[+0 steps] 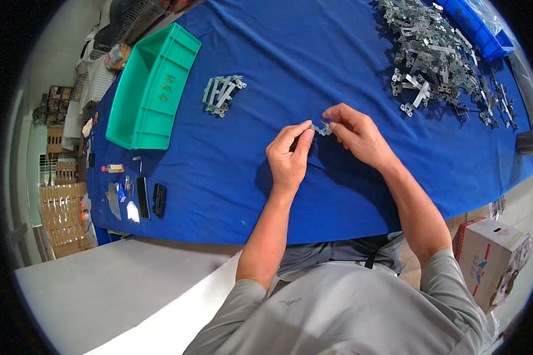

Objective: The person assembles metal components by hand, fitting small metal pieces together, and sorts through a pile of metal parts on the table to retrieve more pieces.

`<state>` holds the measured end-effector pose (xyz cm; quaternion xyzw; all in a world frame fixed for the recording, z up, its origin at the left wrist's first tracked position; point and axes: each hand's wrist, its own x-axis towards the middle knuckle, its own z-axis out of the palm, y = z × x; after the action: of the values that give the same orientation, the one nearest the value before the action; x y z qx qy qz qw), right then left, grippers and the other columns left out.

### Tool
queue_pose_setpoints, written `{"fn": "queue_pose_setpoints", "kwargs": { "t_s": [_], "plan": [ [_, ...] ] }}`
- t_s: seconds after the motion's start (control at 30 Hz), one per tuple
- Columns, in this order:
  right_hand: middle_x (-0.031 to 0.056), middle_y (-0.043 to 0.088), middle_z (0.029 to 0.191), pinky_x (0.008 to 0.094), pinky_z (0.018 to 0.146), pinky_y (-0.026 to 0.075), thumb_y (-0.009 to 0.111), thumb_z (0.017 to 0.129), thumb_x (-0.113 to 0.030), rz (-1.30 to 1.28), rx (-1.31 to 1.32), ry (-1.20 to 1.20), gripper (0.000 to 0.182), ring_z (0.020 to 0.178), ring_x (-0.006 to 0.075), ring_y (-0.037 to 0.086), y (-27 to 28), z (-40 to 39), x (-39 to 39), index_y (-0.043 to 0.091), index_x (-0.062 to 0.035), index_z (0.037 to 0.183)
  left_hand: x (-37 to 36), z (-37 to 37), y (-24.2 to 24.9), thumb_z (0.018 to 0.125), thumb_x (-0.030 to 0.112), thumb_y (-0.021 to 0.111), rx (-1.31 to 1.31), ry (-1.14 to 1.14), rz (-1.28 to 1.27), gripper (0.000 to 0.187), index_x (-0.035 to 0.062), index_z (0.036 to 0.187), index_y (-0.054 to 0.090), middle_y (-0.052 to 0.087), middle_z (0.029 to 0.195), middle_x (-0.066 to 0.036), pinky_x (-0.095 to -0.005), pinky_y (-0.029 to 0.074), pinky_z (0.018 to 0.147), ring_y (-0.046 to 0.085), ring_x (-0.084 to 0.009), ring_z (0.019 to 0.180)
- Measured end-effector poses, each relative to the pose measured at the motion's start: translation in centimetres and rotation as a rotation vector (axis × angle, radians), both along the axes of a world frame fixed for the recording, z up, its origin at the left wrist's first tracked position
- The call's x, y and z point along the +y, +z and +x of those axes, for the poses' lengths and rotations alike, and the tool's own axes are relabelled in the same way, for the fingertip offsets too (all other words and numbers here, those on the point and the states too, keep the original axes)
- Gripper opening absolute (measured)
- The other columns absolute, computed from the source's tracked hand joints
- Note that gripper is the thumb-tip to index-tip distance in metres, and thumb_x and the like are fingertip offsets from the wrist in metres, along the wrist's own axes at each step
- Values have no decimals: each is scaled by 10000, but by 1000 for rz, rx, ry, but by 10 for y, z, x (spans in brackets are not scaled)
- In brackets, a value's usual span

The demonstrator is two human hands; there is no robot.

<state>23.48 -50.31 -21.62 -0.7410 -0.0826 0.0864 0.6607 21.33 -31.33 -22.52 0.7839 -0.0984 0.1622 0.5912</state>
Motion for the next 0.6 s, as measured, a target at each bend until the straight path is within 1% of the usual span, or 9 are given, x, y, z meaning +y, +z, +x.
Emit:
{"fn": "queue_pose_setpoints", "kwargs": {
  "t_s": [0.03,0.1,0.13,0.23,0.33,0.4,0.5,0.6],
  "plan": [
    [30,636,760,321,607,477,630,982,-127,77,73,-5,190,701,99,575,5,0,0,687,3,1109,0,-1,1,948,54,737,17,-9,-6,161,-11,1092,766,741,970,-62,-236,508,760,652,-97,847],
    [-9,620,809,270,612,460,601,1014,-147,79,104,56,212,713,67,543,9,1,-2,690,-1,1139,-1,-2,1,935,41,745,52,-29,-19,159,-8,1084,769,744,974,-68,-245,515,765,660,-104,852],
    [-29,612,834,244,615,452,587,1029,-157,81,120,86,224,719,52,527,10,2,-3,691,-2,1154,-1,-2,0,929,35,748,23,-37,-1,162,-7,1083,769,746,977,-74,-248,519,772,668,-111,860],
    [-27,617,888,234,633,437,605,1024,-160,-12,106,153,196,741,44,523,7,4,-8,692,-3,1103,-1,0,-3,912,20,755,-42,-64,43,171,-6,1080,771,752,983,-89,-256,529,790,690,-134,883],
    [-17,643,848,255,661,458,632,1011,-163,65,57,120,181,748,56,549,-11,7,-7,671,3,1071,-1,-1,0,903,11,755,-60,-84,73,174,-7,1075,772,755,989,-102,-266,537,807,705,-155,901],
    [-12,645,861,253,683,460,632,1020,-168,102,32,82,168,777,57,557,-10,6,-5,657,-3,1044,-1,0,0,900,9,755,-73,-91,90,174,-8,1072,773,756,997,-108,-274,540,820,709,-163,905],
    [-1,645,888,252,714,461,629,1031,-168,120,-43,-34,160,814,60,559,-5,3,-3,640,-9,1031,0,1,-2,928,26,734,-87,-94,115,177,-4,1098,771,755,1005,-103,-255,540,743,704,-144,880],
    [9,647,914,255,743,465,625,1036,-164,160,-129,-130,158,839,65,558,-3,3,-2,636,-7,1058,3,1,-5,968,39,689,118,-28,8,197,-3,1148,759,751,1034,-104,-227,530,646,700,-126,850]
  ]
}}
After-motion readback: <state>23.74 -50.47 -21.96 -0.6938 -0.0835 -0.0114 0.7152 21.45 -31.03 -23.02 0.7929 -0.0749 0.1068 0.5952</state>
